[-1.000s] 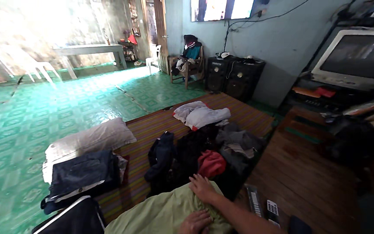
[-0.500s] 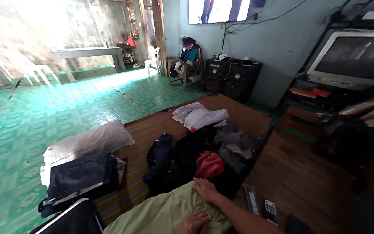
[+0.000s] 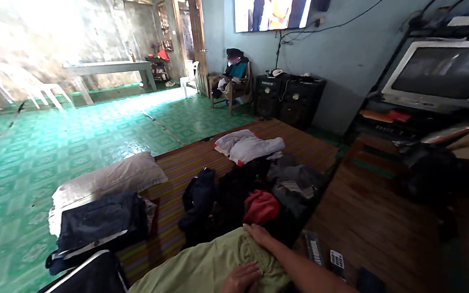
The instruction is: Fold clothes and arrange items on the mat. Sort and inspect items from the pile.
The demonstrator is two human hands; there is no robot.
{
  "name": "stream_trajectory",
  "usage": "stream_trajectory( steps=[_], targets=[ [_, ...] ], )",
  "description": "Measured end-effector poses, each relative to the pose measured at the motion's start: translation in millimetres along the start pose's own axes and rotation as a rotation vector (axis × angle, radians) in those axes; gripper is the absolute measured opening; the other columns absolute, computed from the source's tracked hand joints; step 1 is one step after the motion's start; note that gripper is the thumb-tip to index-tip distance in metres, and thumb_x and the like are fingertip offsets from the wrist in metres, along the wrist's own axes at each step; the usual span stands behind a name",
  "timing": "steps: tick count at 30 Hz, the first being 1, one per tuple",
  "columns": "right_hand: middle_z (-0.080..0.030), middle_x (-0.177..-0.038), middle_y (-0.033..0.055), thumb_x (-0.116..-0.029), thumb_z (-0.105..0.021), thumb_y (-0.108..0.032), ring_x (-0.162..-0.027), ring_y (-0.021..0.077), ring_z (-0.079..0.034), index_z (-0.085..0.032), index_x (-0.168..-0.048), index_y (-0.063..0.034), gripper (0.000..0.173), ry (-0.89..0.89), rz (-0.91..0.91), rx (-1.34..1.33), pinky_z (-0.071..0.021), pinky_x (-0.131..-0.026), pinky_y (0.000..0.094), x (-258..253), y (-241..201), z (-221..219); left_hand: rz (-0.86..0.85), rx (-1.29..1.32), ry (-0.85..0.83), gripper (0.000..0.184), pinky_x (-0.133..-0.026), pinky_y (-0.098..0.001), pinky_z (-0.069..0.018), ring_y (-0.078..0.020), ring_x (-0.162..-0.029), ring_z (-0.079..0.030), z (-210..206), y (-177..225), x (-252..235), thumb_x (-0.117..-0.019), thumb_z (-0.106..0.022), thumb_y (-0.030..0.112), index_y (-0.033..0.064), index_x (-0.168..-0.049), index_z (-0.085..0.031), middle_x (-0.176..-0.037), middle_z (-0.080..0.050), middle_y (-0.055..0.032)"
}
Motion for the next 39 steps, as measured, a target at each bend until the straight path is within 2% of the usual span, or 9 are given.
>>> stream_trajectory(
  steps=[6,9,11,13,19,23,27,33,39],
  targets=[
    [-0.064,-0.131,0.0257,-0.0984,-0.047,-0.070,-0.127,0.0368,-0.059,-0.067,-0.126,0.0024,0.080,0.083,-0.054,-0.228,-0.0433,-0.110,0.0553,-2.2,12.5,6.6,0.027,0.000,-0.027,0.028,-0.118,-0.0392,-0.0429,-0.0203,-0.136,-0.057,-2.6,-2.4,1.4,-0.1024,-0.058,0.013,0.0063,-0.124,-0.074,-0.135,-0.068,-0.0090],
    [-0.072,-0.109,0.0256,-0.0936,-0.056,-0.068,-0.102,0.0353,-0.071,-0.072,-0.115,0.0031,0.076,0.231,0.106,-0.368,-0.0586,-0.086,0.0522,-18.4,40.7,5.9,0.017,0.002,-0.026,0.028,-0.118,-0.0383,-0.0430,-0.0196,-0.136,-0.057,-3.1,-3.0,2.4,-0.1026,-0.058,0.014,0.0070,-0.125,-0.073,-0.136,-0.068,-0.0084],
    [-0.063,-0.133,0.0232,-0.0984,-0.057,-0.062,-0.125,0.0337,-0.060,-0.063,-0.132,0.0015,0.072,0.142,-0.127,-0.543,-0.0461,-0.108,0.0522,9.6,42.9,1.3,0.016,0.009,-0.030,0.028,-0.118,-0.0382,-0.0428,-0.0198,-0.136,-0.057,-2.4,-2.3,2.1,-0.1028,-0.058,0.014,0.0066,-0.125,-0.073,-0.135,-0.068,-0.0090],
    [-0.063,-0.135,0.0226,-0.1024,-0.050,-0.059,-0.126,0.0327,-0.061,-0.062,-0.134,0.0017,0.070,0.084,-0.147,-0.564,-0.0479,-0.107,0.0513,26.6,42.6,6.2,0.026,0.007,-0.051,0.028,-0.118,-0.0385,-0.0421,-0.0200,-0.137,-0.056,-3.5,-3.3,2.6,-0.1035,-0.057,0.015,0.0071,-0.127,-0.072,-0.137,-0.067,-0.0089],
    [-0.059,-0.137,0.0132,-0.1142,-0.026,-0.035,-0.119,0.0165,-0.059,-0.047,-0.146,-0.0046,0.049,0.080,-0.306,-0.605,-0.0471,-0.103,0.0335,226.2,-88.6,53.9,-0.008,0.013,-0.010,0.029,-0.117,-0.0403,-0.0432,-0.0250,-0.135,-0.058,-3.3,-1.5,4.5,-0.1008,-0.059,0.010,0.0031,-0.125,-0.072,-0.135,-0.067,-0.0138],
    [-0.068,-0.127,0.0134,-0.1108,-0.042,-0.037,-0.112,0.0182,-0.067,-0.054,-0.143,-0.0049,0.047,-0.204,0.075,-0.803,-0.0561,-0.095,0.0386,152.2,-6.8,39.1,0.035,0.029,-0.031,0.030,-0.119,-0.0399,-0.0415,-0.0228,-0.138,-0.055,-7.0,-6.3,5.5,-0.1029,-0.057,0.013,0.0056,-0.128,-0.071,-0.139,-0.065,-0.0125],
    [-0.072,-0.099,0.0040,-0.1077,-0.047,-0.032,-0.089,0.0115,-0.069,-0.067,-0.120,-0.0101,0.032,-0.054,-0.059,-0.828,-0.0578,-0.083,0.0329,154.9,-6.4,42.2,0.037,0.023,0.015,0.030,-0.118,-0.0398,-0.0426,-0.0225,-0.137,-0.056,1.5,-2.5,6.0,-0.1007,-0.059,0.010,0.0059,-0.127,-0.072,-0.137,-0.066,-0.0119],
    [-0.074,-0.105,0.0094,-0.1053,-0.049,-0.040,-0.095,0.0194,-0.072,-0.063,-0.127,-0.0096,0.039,-0.284,0.065,-1.013,-0.0613,-0.084,0.0413,106.4,24.5,15.2,0.012,0.034,0.029,0.029,-0.118,-0.0404,-0.0429,-0.0231,-0.137,-0.055,6.3,-0.2,8.0,-0.0991,-0.061,0.009,0.0057,-0.125,-0.073,-0.137,-0.066,-0.0121],
    [-0.074,-0.102,0.0023,-0.1063,-0.046,-0.039,-0.093,0.0115,-0.071,-0.065,-0.122,-0.0134,0.035,-0.235,0.123,-1.016,-0.0597,-0.086,0.0340,134.6,-4.3,29.1,-0.011,0.008,0.078,0.029,-0.117,-0.0404,-0.0444,-0.0237,-0.136,-0.057,6.0,-1.9,9.9,-0.0985,-0.061,0.010,0.0051,-0.125,-0.073,-0.135,-0.067,-0.0133]
  ],
)
Point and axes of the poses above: each hand's wrist, its own x-axis away from the middle knuckle, its own z-axis out of the back of the hand, y = z × x, the point moved 10 cm from there along -x, towards the middle knuckle
